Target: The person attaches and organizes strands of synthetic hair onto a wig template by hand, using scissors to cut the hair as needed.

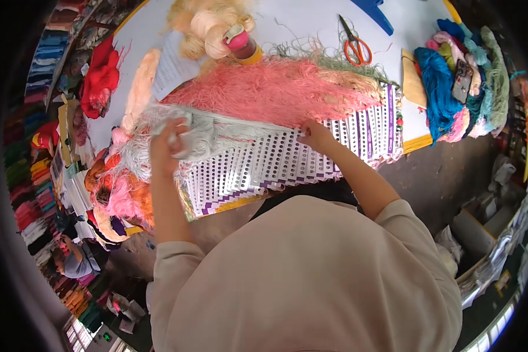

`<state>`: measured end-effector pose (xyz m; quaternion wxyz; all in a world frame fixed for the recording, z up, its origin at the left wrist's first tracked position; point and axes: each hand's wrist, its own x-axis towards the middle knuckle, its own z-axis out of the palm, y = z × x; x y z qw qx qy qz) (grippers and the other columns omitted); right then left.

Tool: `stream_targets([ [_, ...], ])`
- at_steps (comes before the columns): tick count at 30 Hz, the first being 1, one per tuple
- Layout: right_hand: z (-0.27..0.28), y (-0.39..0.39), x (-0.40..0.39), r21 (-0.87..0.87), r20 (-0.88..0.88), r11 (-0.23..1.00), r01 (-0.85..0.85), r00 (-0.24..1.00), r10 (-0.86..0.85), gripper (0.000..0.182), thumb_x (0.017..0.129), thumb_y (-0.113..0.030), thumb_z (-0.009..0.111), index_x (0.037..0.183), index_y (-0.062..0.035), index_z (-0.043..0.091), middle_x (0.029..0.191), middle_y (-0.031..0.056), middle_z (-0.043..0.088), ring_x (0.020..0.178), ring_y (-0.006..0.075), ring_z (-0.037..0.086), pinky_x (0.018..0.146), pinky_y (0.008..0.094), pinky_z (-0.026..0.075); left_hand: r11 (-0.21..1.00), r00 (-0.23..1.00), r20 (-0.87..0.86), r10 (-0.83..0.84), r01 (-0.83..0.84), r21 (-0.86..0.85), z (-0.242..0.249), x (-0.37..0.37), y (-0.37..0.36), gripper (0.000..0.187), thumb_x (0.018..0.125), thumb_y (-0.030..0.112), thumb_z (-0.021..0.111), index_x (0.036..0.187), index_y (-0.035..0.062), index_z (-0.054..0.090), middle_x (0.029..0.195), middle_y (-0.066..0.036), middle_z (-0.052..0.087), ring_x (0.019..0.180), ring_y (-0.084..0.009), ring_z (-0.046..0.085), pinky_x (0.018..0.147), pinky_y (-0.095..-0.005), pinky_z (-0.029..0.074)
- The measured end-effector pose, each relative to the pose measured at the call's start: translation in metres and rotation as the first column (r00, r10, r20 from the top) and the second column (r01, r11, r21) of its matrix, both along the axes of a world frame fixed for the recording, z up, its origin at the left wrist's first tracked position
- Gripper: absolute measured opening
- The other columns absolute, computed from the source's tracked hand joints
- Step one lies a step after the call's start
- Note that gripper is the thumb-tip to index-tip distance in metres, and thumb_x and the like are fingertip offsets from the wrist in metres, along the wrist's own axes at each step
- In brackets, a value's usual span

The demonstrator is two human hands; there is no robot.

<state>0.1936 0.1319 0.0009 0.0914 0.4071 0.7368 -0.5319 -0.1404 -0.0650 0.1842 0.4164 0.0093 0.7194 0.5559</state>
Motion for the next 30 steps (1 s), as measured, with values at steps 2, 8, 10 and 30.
stream_targets([
  [2,0.014,-0.006,-0.007,0.027,-0.120,0.995,0.096,0.988,-0.093,0.034,0.078,-0.024,0.075,0.101,-0.0022,0.060,0.086,0.0119,0.064,0.082,0.0270,0.064,0.073,0.0365,0.050,0.994,0.997,-0.051,-0.061,0.065,0.085,0.007,0.061,0.029,0.031,0.095,0.027,0.056,0.108,0.0003,0.064,0.091,-0.009,0.069,0.062,-0.0072,0.053,0.056,-0.0204,0.044],
  [8,0.187,-0.014,-0.042,-0.530,-0.506,0.815,0.234,0.684,-0.526,0.010,0.089,-0.006,0.063,0.098,-0.0030,0.059,0.084,0.0022,0.064,0.070,0.0077,0.056,0.061,0.0239,0.047,0.781,0.914,0.270,-0.302,0.075,0.620,0.017,0.135,0.063,0.054,0.099,0.036,0.046,0.131,-0.0075,0.045,0.130,-0.021,0.054,0.119,-0.0312,0.055,0.105,-0.0473,0.040],
  [10,0.231,-0.017,-0.043,-0.555,-0.507,0.809,0.195,0.691,-0.515,0.015,0.088,-0.007,0.066,0.101,-0.0031,0.061,0.087,0.0026,0.064,0.070,0.0066,0.056,0.061,0.0215,0.048,0.731,0.901,0.292,-0.321,0.039,0.681,0.042,0.148,0.071,0.053,0.100,0.036,0.045,0.131,-0.0072,0.045,0.132,-0.022,0.052,0.124,-0.0311,0.050,0.103,-0.0477,0.041],
  [30,0.255,-0.042,-0.045,-0.631,-0.523,0.751,0.195,0.609,-0.597,0.010,0.093,-0.015,0.060,0.095,-0.0058,0.060,0.081,0.0010,0.064,0.066,0.0049,0.054,0.060,0.0202,0.041,0.721,0.932,0.152,-0.328,0.143,0.678,0.060,0.157,0.057,0.031,0.099,0.026,0.052,0.112,-0.0017,0.059,0.102,-0.009,0.064,0.091,-0.0167,0.062,0.081,-0.0332,0.051],
])
